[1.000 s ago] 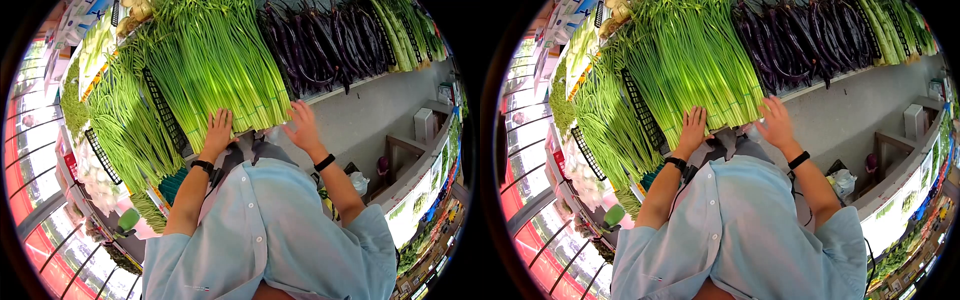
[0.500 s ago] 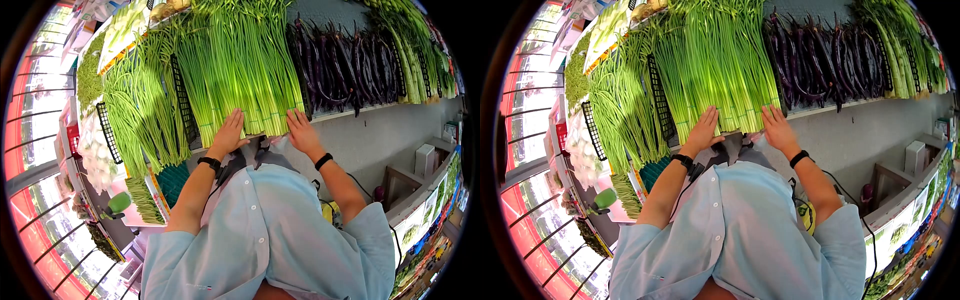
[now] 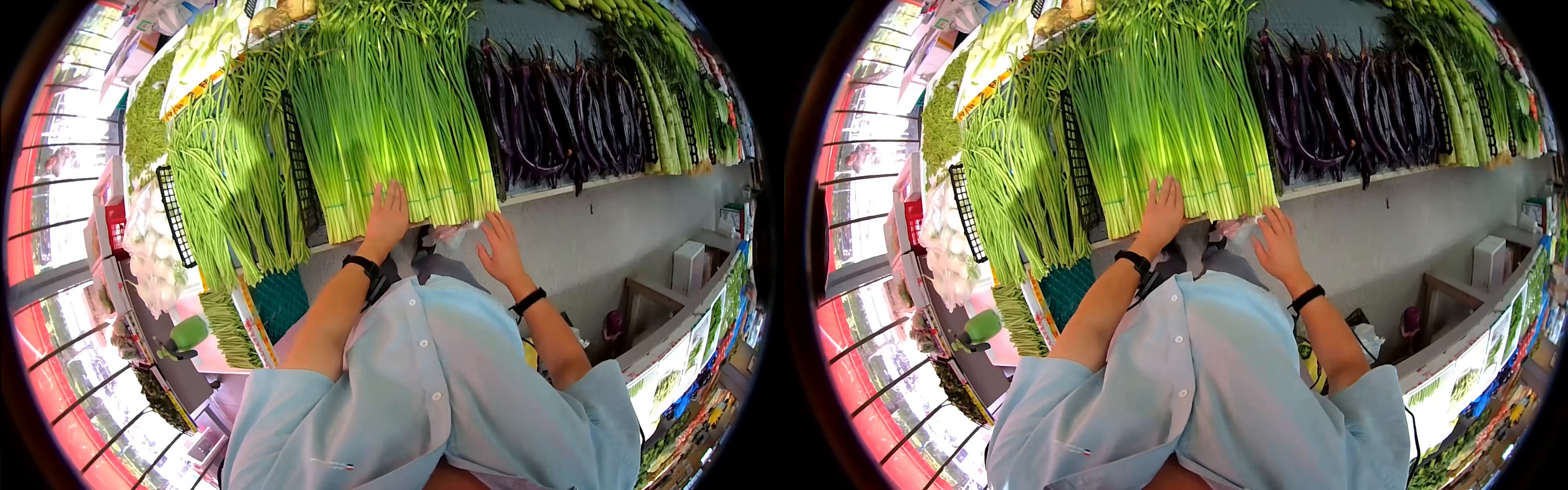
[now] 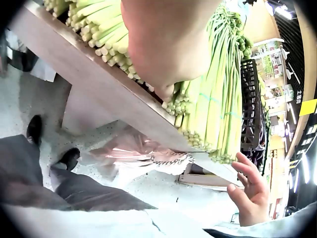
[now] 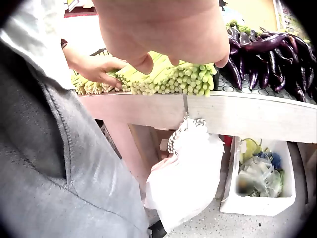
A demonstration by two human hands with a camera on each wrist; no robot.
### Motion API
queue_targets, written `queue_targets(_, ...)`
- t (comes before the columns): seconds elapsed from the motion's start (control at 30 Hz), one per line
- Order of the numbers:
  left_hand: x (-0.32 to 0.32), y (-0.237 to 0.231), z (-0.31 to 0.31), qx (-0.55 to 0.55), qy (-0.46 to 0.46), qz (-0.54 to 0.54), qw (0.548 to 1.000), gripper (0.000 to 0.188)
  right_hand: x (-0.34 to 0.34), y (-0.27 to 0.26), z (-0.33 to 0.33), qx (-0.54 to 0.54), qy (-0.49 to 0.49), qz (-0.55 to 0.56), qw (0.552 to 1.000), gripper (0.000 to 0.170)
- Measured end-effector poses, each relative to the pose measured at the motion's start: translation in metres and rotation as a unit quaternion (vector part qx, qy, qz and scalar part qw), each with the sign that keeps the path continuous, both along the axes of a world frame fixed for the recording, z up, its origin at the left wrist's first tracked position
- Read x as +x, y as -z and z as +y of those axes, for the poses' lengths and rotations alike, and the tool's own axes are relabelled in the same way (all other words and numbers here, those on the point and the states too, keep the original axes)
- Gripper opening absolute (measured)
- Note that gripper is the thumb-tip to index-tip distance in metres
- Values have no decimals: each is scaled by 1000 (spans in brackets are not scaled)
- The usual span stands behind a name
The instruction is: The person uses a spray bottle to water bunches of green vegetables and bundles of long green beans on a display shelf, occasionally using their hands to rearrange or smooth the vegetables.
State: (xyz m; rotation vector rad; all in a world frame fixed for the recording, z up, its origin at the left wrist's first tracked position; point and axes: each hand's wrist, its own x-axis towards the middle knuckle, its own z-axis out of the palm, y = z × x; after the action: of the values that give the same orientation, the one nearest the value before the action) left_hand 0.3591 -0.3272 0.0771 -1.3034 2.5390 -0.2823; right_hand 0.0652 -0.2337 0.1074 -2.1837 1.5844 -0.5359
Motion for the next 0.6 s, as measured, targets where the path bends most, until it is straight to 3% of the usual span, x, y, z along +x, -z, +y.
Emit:
queue_targets(0.07,4,-6,0,4,7,13,1000,84,-4,-1,7,9,5,11,1000,42)
queue_targets(0.13,12,-20,-5,129,12,122,984,92,-3,-5,9,6,-3,12,1000,42)
queue_targets(0.17,17,-27,-1,121,6,123,985,92,-1,-7,7,9,-8,12,1000,42)
queue_targets(0.23,27,-39,5,87,-25,231,969,91,4,-13,-7,-8,-24,10,1000,42)
queue_targets(0.27,32,-41,2,79,-27,230,970,91,9,-16,-13,-13,-31,8,999,42)
queue_targets(0.33,41,-39,8,198,-36,203,958,89,18,-20,-24,-28,-39,-5,999,43)
queue_targets(0.47,53,-71,8,132,-73,344,927,75,37,-22,-49,-47,-47,-43,997,45)
queue_targets(0.53,75,-79,35,143,-67,445,882,61,47,-15,-55,-42,-56,-79,994,44)
queue_targets(0.6,101,-86,79,177,-110,427,880,41,48,-7,-52,-38,-61,-78,994,42)
